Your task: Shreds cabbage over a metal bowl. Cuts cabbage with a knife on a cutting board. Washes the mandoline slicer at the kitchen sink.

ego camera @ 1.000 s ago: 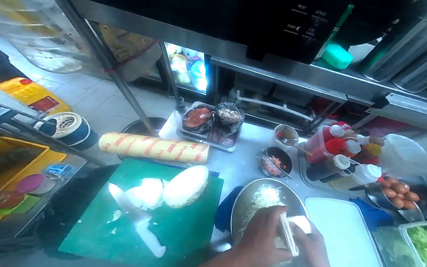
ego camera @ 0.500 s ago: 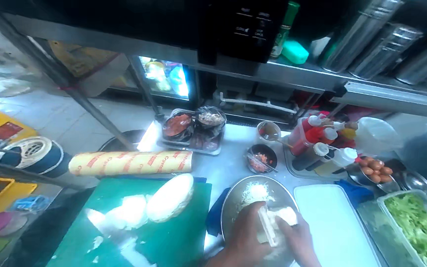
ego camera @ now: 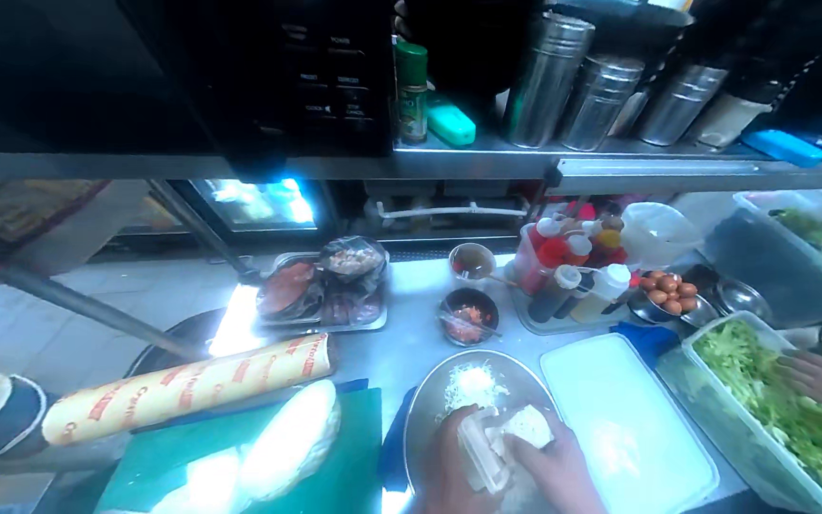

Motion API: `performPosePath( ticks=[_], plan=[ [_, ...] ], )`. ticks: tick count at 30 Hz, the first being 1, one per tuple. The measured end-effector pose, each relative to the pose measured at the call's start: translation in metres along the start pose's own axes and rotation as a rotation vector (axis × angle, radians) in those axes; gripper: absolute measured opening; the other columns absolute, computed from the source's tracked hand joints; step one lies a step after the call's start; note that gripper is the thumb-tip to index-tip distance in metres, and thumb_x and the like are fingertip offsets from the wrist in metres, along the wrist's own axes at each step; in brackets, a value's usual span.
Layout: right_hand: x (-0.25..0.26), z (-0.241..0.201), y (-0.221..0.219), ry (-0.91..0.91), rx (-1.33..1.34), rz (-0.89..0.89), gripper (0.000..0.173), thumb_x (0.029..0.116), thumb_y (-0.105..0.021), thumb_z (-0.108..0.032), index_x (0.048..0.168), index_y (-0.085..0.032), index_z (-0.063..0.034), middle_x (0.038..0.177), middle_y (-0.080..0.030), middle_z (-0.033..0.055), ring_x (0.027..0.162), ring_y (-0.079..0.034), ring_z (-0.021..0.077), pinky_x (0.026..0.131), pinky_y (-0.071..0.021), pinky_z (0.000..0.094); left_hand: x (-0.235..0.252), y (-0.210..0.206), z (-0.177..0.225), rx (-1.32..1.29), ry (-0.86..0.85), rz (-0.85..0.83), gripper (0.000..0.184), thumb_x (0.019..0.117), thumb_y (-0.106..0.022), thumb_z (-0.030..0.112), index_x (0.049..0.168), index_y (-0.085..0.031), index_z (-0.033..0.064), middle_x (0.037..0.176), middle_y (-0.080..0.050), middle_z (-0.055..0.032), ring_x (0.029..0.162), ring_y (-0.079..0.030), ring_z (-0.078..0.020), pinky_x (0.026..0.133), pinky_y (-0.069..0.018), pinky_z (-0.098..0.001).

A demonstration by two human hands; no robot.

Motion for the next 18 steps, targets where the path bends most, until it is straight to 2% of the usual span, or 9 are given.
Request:
performPosePath(
  ticks=[2,5,9,10,12,14,16,18],
  plan=[
    [0.004,0.012,-0.004,0.013,-0.049,0.024,0.053,0.0811,-0.086,-0.036,0.128,-0.067,-0.0183,0.106,-0.076,-0.0035,0.094,-0.074,0.0102,0.084,-0.0656,0.0383,-0.001,0.0,-0.001,-0.003,-0.007,0.022,0.11,0.0611,-0.097,0.048,0.148,-0.043,0.0072,0.14,-0.06,-0.0082,0.127,-0.06,-0.0142,0.108,-0.0535,-0.0377],
    [0.025,0.069,0.002,-0.097,-0.201,0.046,0.054,0.0792,-0.083,-0.048,0.122,-0.07,-0.0174,0.099,-0.075,-0.0025,0.09,-0.073,0.0103,0.083,-0.0632,0.0418,-0.004,-0.002,0.002,0.004,-0.017,0.006,0.109,0.0618,-0.097,0.047,0.147,-0.044,0.0044,0.139,-0.061,-0.011,0.126,-0.06,-0.0167,0.108,-0.0527,-0.0392],
    [0.002,0.006,-0.001,-0.015,-0.018,-0.01,0.057,0.0786,-0.089,-0.034,0.129,-0.067,-0.0192,0.11,-0.076,-0.0029,0.098,-0.074,0.0114,0.087,-0.0651,0.0403,0.0,-0.002,0.0,0.015,-0.021,0.018,0.112,0.0613,-0.097,0.048,0.149,-0.041,0.0061,0.141,-0.059,-0.0107,0.128,-0.059,-0.0171,0.108,-0.0527,-0.04],
    [0.001,0.006,-0.004,0.001,-0.009,0.002,0.057,0.0789,-0.088,-0.034,0.129,-0.067,-0.0187,0.11,-0.075,-0.0029,0.098,-0.073,0.0111,0.087,-0.0651,0.0395,0.0,-0.002,-0.001,0.018,-0.034,0.033,0.113,0.0613,-0.097,0.048,0.149,-0.039,0.0062,0.14,-0.059,-0.0104,0.127,-0.059,-0.0165,0.108,-0.0531,-0.0395],
    [0.015,0.044,-0.003,-0.06,-0.129,0.038,0.056,0.0794,-0.085,-0.042,0.127,-0.067,-0.0182,0.107,-0.075,-0.0029,0.096,-0.073,0.0099,0.087,-0.0638,0.0398,-0.002,-0.001,0.0,0.01,-0.073,0.062,0.115,0.0613,-0.097,0.047,0.149,-0.037,0.0034,0.138,-0.059,-0.0127,0.127,-0.059,-0.0177,0.108,-0.0527,-0.0398],
    [0.023,0.069,0.004,-0.146,-0.217,0.043,0.059,0.0772,-0.084,-0.05,0.124,-0.069,-0.0164,0.103,-0.075,0.0005,0.094,-0.073,0.0134,0.087,-0.0615,0.0454,-0.004,-0.003,0.003,0.022,-0.08,0.04,0.115,0.0611,-0.097,0.046,0.148,-0.038,0.0005,0.138,-0.059,-0.0161,0.129,-0.058,-0.0205,0.111,-0.0499,-0.041],
    [0.013,0.034,0.004,-0.095,-0.135,0.004,0.059,0.078,-0.087,-0.044,0.127,-0.068,-0.0165,0.106,-0.076,0.0,0.096,-0.074,0.013,0.088,-0.0634,0.0438,0.0,-0.002,0.007,0.049,-0.078,0.01,0.113,0.0613,-0.097,0.046,0.147,-0.041,-0.001,0.138,-0.06,-0.0179,0.13,-0.058,-0.0225,0.111,-0.0491,-0.0425],
    [-0.006,0.003,-0.001,-0.005,-0.049,-0.009,0.056,0.0786,-0.088,-0.038,0.127,-0.068,-0.0191,0.109,-0.076,-0.0033,0.097,-0.073,0.0104,0.087,-0.0645,0.0399,-0.003,-0.003,0.007,0.066,-0.063,-0.008,0.111,0.0625,-0.095,0.047,0.148,-0.042,0.0017,0.139,-0.059,-0.0166,0.13,-0.058,-0.0216,0.111,-0.0495,-0.0423]
  ],
)
Point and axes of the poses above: each hand's wrist, its own x-axis towards the middle knuckle, its own y-axis out of the back of the hand, z = x × y, the point moved 7 cm from there along x, towards the middle knuckle
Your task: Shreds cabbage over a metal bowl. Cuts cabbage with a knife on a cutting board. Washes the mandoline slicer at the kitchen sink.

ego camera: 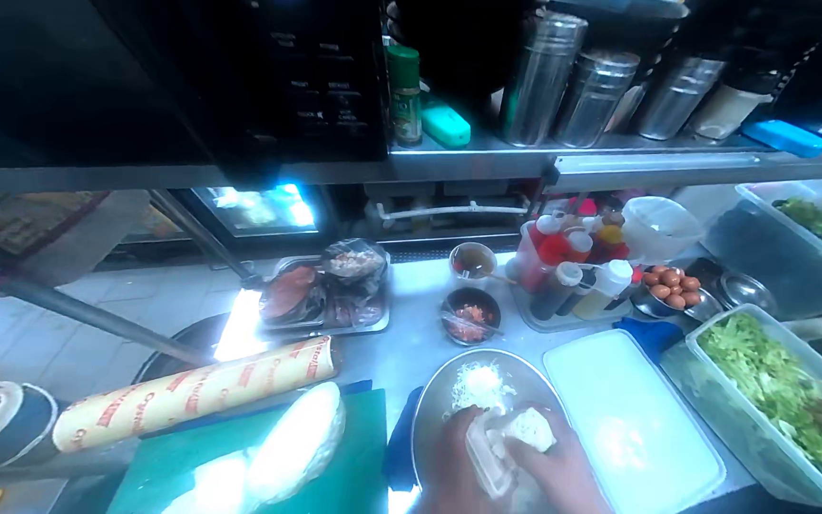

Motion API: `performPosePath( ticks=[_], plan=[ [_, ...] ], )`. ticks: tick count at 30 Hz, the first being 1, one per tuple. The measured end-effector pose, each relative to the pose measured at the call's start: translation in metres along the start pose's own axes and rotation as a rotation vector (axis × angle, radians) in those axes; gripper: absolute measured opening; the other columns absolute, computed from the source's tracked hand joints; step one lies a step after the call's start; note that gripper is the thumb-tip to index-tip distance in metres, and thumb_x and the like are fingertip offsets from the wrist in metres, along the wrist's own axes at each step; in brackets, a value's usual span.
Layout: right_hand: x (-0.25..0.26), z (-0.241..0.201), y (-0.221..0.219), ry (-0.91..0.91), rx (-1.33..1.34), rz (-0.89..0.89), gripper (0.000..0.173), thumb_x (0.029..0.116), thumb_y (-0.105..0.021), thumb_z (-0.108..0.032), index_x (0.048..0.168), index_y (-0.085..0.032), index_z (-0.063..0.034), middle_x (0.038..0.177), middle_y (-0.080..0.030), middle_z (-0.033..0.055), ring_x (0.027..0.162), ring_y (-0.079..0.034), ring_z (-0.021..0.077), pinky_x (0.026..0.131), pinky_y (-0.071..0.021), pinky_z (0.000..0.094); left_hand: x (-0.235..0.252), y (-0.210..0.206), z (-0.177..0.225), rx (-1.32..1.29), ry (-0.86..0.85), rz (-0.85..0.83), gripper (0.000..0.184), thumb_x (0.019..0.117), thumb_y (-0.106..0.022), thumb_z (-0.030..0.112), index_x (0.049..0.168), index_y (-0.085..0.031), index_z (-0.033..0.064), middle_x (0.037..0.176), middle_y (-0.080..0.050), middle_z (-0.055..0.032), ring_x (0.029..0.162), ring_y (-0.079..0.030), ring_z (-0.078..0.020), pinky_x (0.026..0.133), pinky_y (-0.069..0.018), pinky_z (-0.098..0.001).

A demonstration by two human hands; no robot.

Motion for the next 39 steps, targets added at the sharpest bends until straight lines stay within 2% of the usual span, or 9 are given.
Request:
performPosePath(
  ticks=[5,9,14,18,22,27,31,36,39],
  plan=[
    [0.022,0.066,0.002,-0.112,-0.157,0.04,0.054,0.0793,-0.084,-0.049,0.121,-0.07,-0.0175,0.101,-0.076,-0.0011,0.091,-0.073,0.0117,0.085,-0.0629,0.0433,-0.004,-0.001,-0.002,-0.023,-0.082,0.041,0.103,0.0622,-0.096,0.045,0.142,-0.046,0.0028,0.137,-0.06,-0.0168,0.129,-0.058,-0.0224,0.111,-0.0499,-0.0422],
    [-0.007,-0.002,-0.001,0.04,-0.005,-0.015,0.054,0.0802,-0.087,-0.035,0.128,-0.067,-0.0176,0.11,-0.075,-0.0027,0.098,-0.073,0.0098,0.088,-0.0642,0.0387,-0.004,-0.001,-0.006,-0.04,-0.058,0.031,0.105,0.0626,-0.096,0.046,0.144,-0.044,0.0049,0.139,-0.058,-0.0148,0.13,-0.057,-0.0211,0.111,-0.0503,-0.0422],
    [0.027,0.065,0.002,-0.092,-0.22,0.029,0.053,0.0797,-0.082,-0.052,0.119,-0.071,-0.0186,0.099,-0.075,-0.0023,0.091,-0.072,0.0113,0.085,-0.0623,0.0449,-0.003,0.001,-0.004,-0.044,-0.092,0.054,0.103,0.0626,-0.096,0.045,0.142,-0.045,0.0044,0.138,-0.06,-0.0151,0.13,-0.058,-0.0222,0.111,-0.0505,-0.0432],
    [-0.002,-0.002,-0.001,0.011,-0.069,-0.014,0.056,0.0792,-0.087,-0.039,0.127,-0.068,-0.0187,0.108,-0.076,-0.0033,0.096,-0.073,0.0093,0.087,-0.0643,0.0404,-0.001,0.0,-0.006,-0.051,-0.068,0.038,0.103,0.0629,-0.096,0.046,0.143,-0.045,0.0037,0.139,-0.059,-0.0163,0.131,-0.057,-0.0233,0.111,-0.0502,-0.0443],
    [0.021,0.061,-0.001,-0.072,-0.198,0.052,0.053,0.0794,-0.083,-0.048,0.121,-0.07,-0.0169,0.099,-0.075,0.0001,0.09,-0.073,0.013,0.084,-0.0625,0.0449,-0.005,0.002,-0.006,-0.056,-0.077,0.054,0.104,0.0628,-0.097,0.045,0.143,-0.044,0.0046,0.138,-0.06,-0.0157,0.131,-0.057,-0.0229,0.111,-0.0505,-0.0441],
    [-0.008,-0.001,-0.003,0.018,-0.086,-0.012,0.058,0.0794,-0.087,-0.04,0.129,-0.067,-0.0194,0.109,-0.075,-0.0031,0.098,-0.072,0.0089,0.089,-0.0635,0.0402,-0.005,0.0,-0.009,-0.041,-0.065,0.032,0.105,0.0622,-0.096,0.046,0.143,-0.044,0.0043,0.14,-0.058,-0.0153,0.132,-0.056,-0.0227,0.111,-0.0497,-0.0439],
    [0.022,0.066,-0.002,-0.064,-0.218,0.061,0.054,0.0793,-0.082,-0.051,0.12,-0.07,-0.0176,0.1,-0.075,-0.0016,0.091,-0.072,0.0112,0.085,-0.062,0.0442,-0.008,0.0,-0.008,-0.036,-0.069,0.033,0.105,0.0622,-0.097,0.046,0.143,-0.043,0.0051,0.14,-0.058,-0.0141,0.132,-0.056,-0.0217,0.111,-0.0503,-0.0432],
    [-0.006,0.0,-0.005,-0.004,-0.056,-0.013,0.056,0.0794,-0.087,-0.04,0.128,-0.067,-0.0201,0.109,-0.075,-0.0048,0.098,-0.072,0.0076,0.089,-0.0638,0.0381,-0.007,0.0,-0.008,-0.039,-0.05,0.022,0.108,0.0619,-0.097,0.046,0.146,-0.042,0.0058,0.141,-0.057,-0.0142,0.131,-0.057,-0.0212,0.111,-0.0506,-0.0433],
    [0.02,0.051,-0.005,-0.045,-0.183,0.046,0.056,0.0799,-0.082,-0.05,0.123,-0.069,-0.0178,0.103,-0.075,-0.0024,0.093,-0.072,0.0099,0.086,-0.063,0.0416,-0.007,0.001,-0.007,-0.031,-0.053,0.032,0.107,0.0621,-0.097,0.047,0.145,-0.042,0.0073,0.14,-0.057,-0.0131,0.13,-0.058,-0.0201,0.109,-0.0521,-0.0414]
  ],
)
Point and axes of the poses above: each hand's wrist, its own x-axis towards the middle knuckle, its own y-axis out of the back of the hand, z = x × y, the point moved 7 cm from there along x, towards the middle knuckle
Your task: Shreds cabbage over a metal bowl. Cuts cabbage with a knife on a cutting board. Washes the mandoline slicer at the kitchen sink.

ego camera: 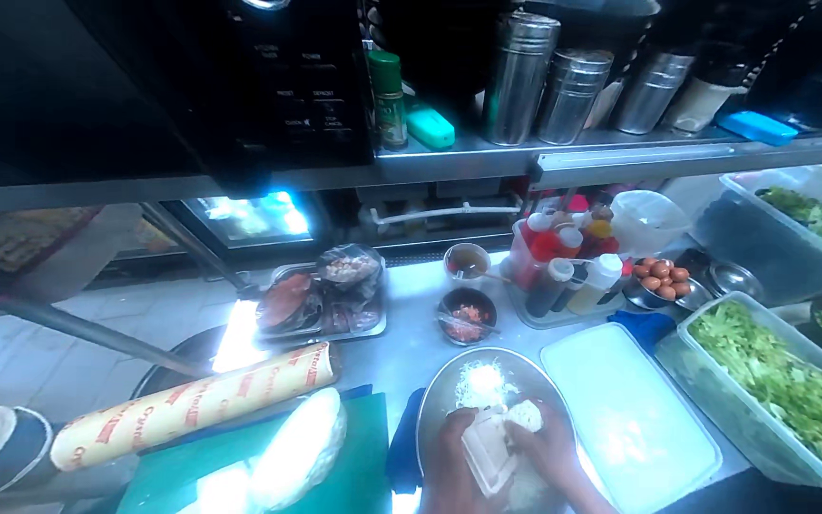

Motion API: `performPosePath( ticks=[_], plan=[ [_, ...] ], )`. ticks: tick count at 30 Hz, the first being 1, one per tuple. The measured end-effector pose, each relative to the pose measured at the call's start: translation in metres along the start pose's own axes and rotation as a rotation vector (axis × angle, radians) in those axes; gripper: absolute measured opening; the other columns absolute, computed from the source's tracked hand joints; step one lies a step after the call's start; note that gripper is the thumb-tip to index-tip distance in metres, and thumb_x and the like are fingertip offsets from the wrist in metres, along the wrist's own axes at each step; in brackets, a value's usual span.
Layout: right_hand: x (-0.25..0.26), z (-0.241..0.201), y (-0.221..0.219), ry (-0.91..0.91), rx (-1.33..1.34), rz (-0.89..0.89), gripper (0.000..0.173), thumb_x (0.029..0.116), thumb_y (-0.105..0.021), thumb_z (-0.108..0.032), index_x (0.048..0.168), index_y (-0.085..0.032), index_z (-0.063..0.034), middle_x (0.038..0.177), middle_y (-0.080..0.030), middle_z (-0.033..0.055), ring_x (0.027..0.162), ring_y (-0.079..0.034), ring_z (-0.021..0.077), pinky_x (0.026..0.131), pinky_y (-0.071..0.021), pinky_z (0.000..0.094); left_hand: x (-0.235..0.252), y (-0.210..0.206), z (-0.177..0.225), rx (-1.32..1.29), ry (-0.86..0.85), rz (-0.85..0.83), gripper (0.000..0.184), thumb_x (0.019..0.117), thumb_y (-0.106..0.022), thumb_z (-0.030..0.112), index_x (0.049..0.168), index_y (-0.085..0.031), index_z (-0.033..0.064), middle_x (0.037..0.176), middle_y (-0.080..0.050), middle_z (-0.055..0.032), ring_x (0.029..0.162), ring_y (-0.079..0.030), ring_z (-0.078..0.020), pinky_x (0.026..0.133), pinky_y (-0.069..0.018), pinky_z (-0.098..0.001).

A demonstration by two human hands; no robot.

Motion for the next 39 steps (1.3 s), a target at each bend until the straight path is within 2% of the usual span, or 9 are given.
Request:
performPosePath(
  ticks=[6,10,15,19,23,28,32,36,39],
  plan=[
    [-0.023,-0.044,0.01,0.081,0.16,-0.062,0.053,0.0799,-0.087,-0.038,0.126,-0.068,-0.0204,0.107,-0.076,-0.0047,0.095,-0.073,0.0088,0.085,-0.0649,0.0383,0.0,-0.002,-0.001,0.038,-0.011,0.016,0.107,0.0616,-0.096,0.049,0.145,-0.043,0.0076,0.139,-0.059,-0.0119,0.131,-0.057,-0.0207,0.11,-0.0513,-0.0429],
    [0.008,0.016,0.005,-0.044,-0.001,-0.026,0.056,0.0789,-0.083,-0.05,0.122,-0.07,-0.0175,0.102,-0.075,-0.0007,0.092,-0.073,0.012,0.086,-0.0623,0.0434,0.003,-0.002,0.004,0.035,-0.035,0.025,0.104,0.0622,-0.096,0.048,0.143,-0.046,0.0044,0.137,-0.061,-0.0146,0.128,-0.059,-0.0218,0.108,-0.0525,-0.0429],
    [-0.023,-0.046,0.01,0.08,0.161,-0.045,0.053,0.0802,-0.087,-0.035,0.127,-0.068,-0.0177,0.107,-0.076,-0.0031,0.095,-0.073,0.0099,0.086,-0.065,0.0385,0.003,-0.002,0.0,0.046,-0.017,0.025,0.106,0.0622,-0.095,0.05,0.144,-0.044,0.0061,0.138,-0.06,-0.0124,0.129,-0.058,-0.02,0.109,-0.0517,-0.0412],
    [0.007,0.014,0.003,-0.037,0.002,0.002,0.05,0.0789,-0.083,-0.05,0.117,-0.072,-0.0193,0.095,-0.076,-0.0033,0.087,-0.073,0.0106,0.081,-0.0641,0.0429,0.003,0.0,0.006,0.049,-0.041,0.038,0.103,0.0625,-0.095,0.048,0.142,-0.047,0.0042,0.136,-0.061,-0.0133,0.127,-0.06,-0.0208,0.109,-0.0522,-0.0416],
    [-0.022,-0.046,0.015,0.062,0.127,-0.037,0.051,0.0798,-0.087,-0.039,0.123,-0.069,-0.0195,0.102,-0.076,-0.0035,0.092,-0.074,0.0109,0.083,-0.0652,0.0404,0.006,-0.004,0.0,0.076,-0.032,0.031,0.105,0.0604,-0.095,0.051,0.143,-0.046,0.0079,0.138,-0.06,-0.0113,0.128,-0.059,-0.0195,0.108,-0.0522,-0.0412],
    [0.005,0.017,0.007,-0.071,-0.001,0.006,0.052,0.0779,-0.084,-0.05,0.115,-0.072,-0.0161,0.096,-0.075,-0.0002,0.088,-0.073,0.0132,0.083,-0.0629,0.0445,0.005,-0.004,0.006,0.061,-0.064,0.036,0.103,0.0618,-0.095,0.05,0.142,-0.048,0.0059,0.135,-0.062,-0.0126,0.127,-0.06,-0.0207,0.108,-0.0522,-0.0415],
    [-0.027,-0.048,0.016,0.078,0.146,-0.012,0.051,0.0801,-0.087,-0.035,0.124,-0.069,-0.0164,0.104,-0.076,-0.0019,0.093,-0.074,0.0117,0.084,-0.0652,0.0401,0.007,-0.007,0.0,0.075,-0.007,0.009,0.104,0.0602,-0.094,0.052,0.142,-0.048,0.008,0.136,-0.061,-0.0112,0.126,-0.059,-0.0187,0.107,-0.0525,-0.04],
    [0.01,0.029,0.005,-0.079,-0.022,0.04,0.052,0.078,-0.083,-0.051,0.115,-0.072,-0.0159,0.095,-0.076,0.0012,0.088,-0.073,0.0151,0.083,-0.0626,0.0472,0.009,-0.004,0.002,0.092,-0.02,0.008,0.104,0.0614,-0.093,0.054,0.142,-0.048,0.0081,0.136,-0.061,-0.01,0.126,-0.06,-0.0185,0.108,-0.0518,-0.0406],
    [0.013,0.049,0.012,-0.205,0.24,0.082,0.049,0.0808,-0.085,-0.042,0.114,-0.072,-0.0086,0.095,-0.076,0.0089,0.085,-0.075,0.0229,0.079,-0.0648,0.0484,0.012,-0.004,0.008,0.113,-0.022,-0.008,0.102,0.0624,-0.093,0.052,0.143,-0.049,0.0081,0.137,-0.061,-0.0103,0.129,-0.058,-0.0201,0.111,-0.0494,-0.0425]
  ],
)
Point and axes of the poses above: each hand's wrist, its own x-axis towards the middle knuckle, its own y-axis out of the back of the hand, z = x × y, the point moved 7 cm from there along x, towards the middle knuckle
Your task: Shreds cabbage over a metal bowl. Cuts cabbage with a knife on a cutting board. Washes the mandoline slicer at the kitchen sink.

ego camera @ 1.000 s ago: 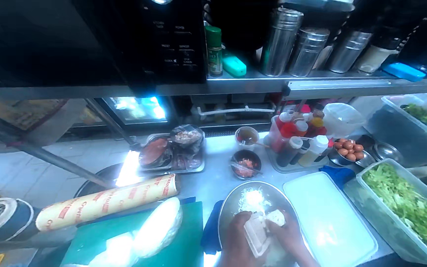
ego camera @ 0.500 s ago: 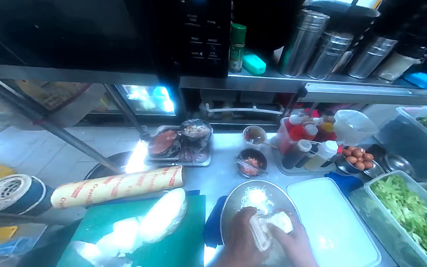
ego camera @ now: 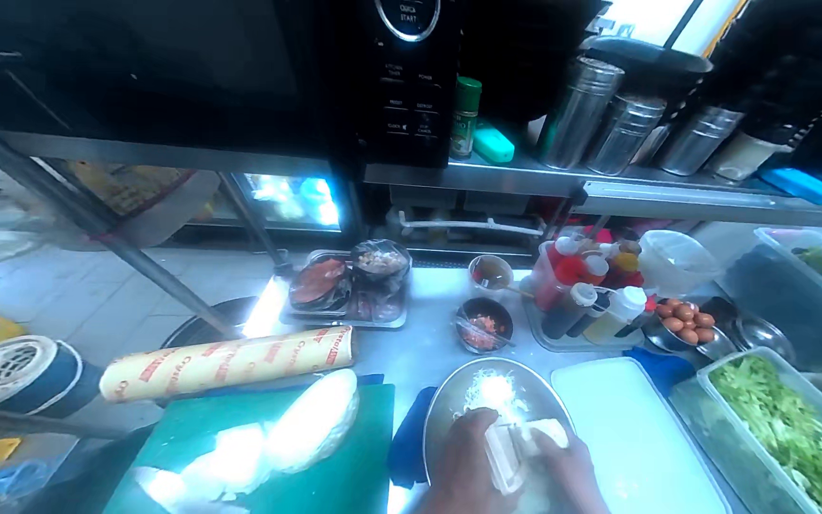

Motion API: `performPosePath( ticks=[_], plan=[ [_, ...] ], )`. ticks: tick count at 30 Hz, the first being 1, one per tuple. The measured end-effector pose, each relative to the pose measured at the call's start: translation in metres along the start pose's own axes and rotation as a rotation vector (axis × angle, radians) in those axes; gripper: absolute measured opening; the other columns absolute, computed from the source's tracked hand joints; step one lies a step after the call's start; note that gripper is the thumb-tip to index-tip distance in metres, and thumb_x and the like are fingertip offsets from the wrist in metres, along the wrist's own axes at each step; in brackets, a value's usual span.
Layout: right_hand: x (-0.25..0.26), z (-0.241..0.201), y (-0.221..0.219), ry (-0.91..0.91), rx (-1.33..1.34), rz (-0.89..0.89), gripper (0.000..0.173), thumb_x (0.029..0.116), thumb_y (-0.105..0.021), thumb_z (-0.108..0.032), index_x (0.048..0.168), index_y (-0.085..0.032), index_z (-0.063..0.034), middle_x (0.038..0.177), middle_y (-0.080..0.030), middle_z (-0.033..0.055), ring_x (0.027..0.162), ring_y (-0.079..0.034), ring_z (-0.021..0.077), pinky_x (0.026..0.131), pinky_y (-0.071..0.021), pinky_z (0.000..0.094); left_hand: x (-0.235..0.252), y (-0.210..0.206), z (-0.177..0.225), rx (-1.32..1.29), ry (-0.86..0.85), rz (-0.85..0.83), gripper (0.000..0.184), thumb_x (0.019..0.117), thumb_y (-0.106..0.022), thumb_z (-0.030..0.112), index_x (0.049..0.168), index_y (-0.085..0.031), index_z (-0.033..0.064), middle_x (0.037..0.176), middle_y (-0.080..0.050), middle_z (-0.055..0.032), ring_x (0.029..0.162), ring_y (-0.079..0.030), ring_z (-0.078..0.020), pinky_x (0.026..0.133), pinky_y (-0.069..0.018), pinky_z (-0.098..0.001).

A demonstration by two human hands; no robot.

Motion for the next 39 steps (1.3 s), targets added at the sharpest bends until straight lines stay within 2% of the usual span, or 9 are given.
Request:
performPosePath(
  ticks=[4,6,12,19,23,26,31,35,39],
  plan=[
    [-0.021,-0.007,0.001,-0.148,0.647,0.024,0.043,0.0973,-0.07,-0.025,0.128,-0.059,0.0028,0.105,-0.072,0.0247,0.086,-0.074,0.035,0.075,-0.0647,0.0522,0.009,-0.004,-0.001,-0.022,0.118,-0.091,0.115,0.0584,-0.09,0.067,0.149,-0.043,0.014,0.141,-0.058,-0.0038,0.125,-0.059,-0.0151,0.106,-0.0525,-0.0394],
    [-0.027,-0.012,0.007,-0.179,0.855,0.013,0.041,0.1013,-0.062,-0.026,0.131,-0.056,0.0013,0.109,-0.07,0.025,0.088,-0.073,0.0338,0.076,-0.0637,0.051,0.021,0.0,0.002,-0.068,0.16,-0.105,0.12,0.0602,-0.087,0.072,0.153,-0.037,0.0135,0.144,-0.056,-0.0028,0.125,-0.059,-0.0113,0.103,-0.0558,-0.036],
    [-0.069,-0.018,0.035,-0.064,1.165,-0.282,0.047,0.0874,-0.077,-0.031,0.123,-0.062,-0.0035,0.112,-0.07,0.0232,0.098,-0.071,0.0331,0.086,-0.0602,0.0533,0.068,0.008,0.006,-0.022,0.346,-0.185,0.117,0.0631,-0.081,0.076,0.151,-0.037,0.0127,0.137,-0.061,-0.003,0.117,-0.064,-0.0134,0.096,-0.0586,-0.0396],
    [-0.109,0.003,0.009,-0.118,0.975,-0.471,0.048,0.093,-0.07,-0.019,0.136,-0.057,-0.0035,0.12,-0.068,0.0263,0.105,-0.069,0.038,0.092,-0.0574,0.0597,0.101,-0.001,0.016,0.137,0.474,-0.194,0.126,0.052,-0.074,0.09,0.146,-0.039,0.0138,0.11,-0.07,-0.0033,0.095,-0.071,-0.018,0.083,-0.0613,-0.046],
    [-0.107,0.013,-0.027,-0.246,0.634,-0.408,0.086,0.0858,-0.081,-0.015,0.159,-0.035,-0.0169,0.128,-0.064,0.0275,0.101,-0.071,0.0446,0.083,-0.062,0.0618,0.103,-0.003,0.018,0.154,0.516,-0.21,0.125,0.0507,-0.075,0.089,0.145,-0.039,0.0163,0.11,-0.07,-0.0023,0.097,-0.07,-0.0178,0.083,-0.0612,-0.046],
    [-0.088,0.007,-0.053,-0.311,0.577,-0.338,0.103,0.0807,-0.087,-0.023,0.163,-0.025,-0.026,0.136,-0.061,0.0224,0.097,-0.072,0.0399,0.077,-0.0643,0.0556,0.101,-0.003,0.019,0.166,0.516,-0.21,0.124,0.0513,-0.077,0.088,0.144,-0.04,0.0146,0.107,-0.07,-0.0028,0.094,-0.071,-0.0186,0.082,-0.0611,-0.047],
    [-0.055,-0.006,-0.087,-0.391,0.694,-0.338,0.09,0.0834,-0.084,-0.019,0.158,-0.032,-0.0228,0.125,-0.064,0.0249,0.092,-0.072,0.039,0.073,-0.0634,0.0531,0.095,-0.002,0.021,0.173,0.501,-0.193,0.122,0.0512,-0.079,0.085,0.143,-0.041,0.0145,0.107,-0.07,-0.0013,0.095,-0.07,-0.0171,0.081,-0.0614,-0.046],
    [-0.078,-0.011,-0.082,-0.361,0.467,-0.519,0.072,0.0855,-0.082,-0.023,0.149,-0.047,-0.016,0.112,-0.07,0.0224,0.087,-0.073,0.0349,0.075,-0.0631,0.0506,0.088,0.004,0.003,0.079,0.53,-0.108,0.111,0.0529,-0.085,0.077,0.136,-0.047,0.0133,0.103,-0.07,0.0002,0.09,-0.07,-0.0127,0.08,-0.0618,-0.04],
    [-0.091,0.001,-0.059,-0.345,0.256,-0.507,0.084,0.0761,-0.089,-0.028,0.149,-0.049,-0.0186,0.117,-0.071,0.0203,0.089,-0.074,0.0353,0.073,-0.0647,0.0512,0.078,0.01,-0.03,-0.079,0.57,-0.021,0.107,0.0553,-0.088,0.072,0.133,-0.046,0.0111,0.103,-0.071,0.001,0.089,-0.071,-0.0098,0.079,-0.0629,-0.0363]
  ],
)
Point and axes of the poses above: each hand's wrist, its own x-axis towards the middle knuckle, its own y-axis out of the back of the hand, z = x × y, the point moved 7 cm from there along x, towards the middle knuckle
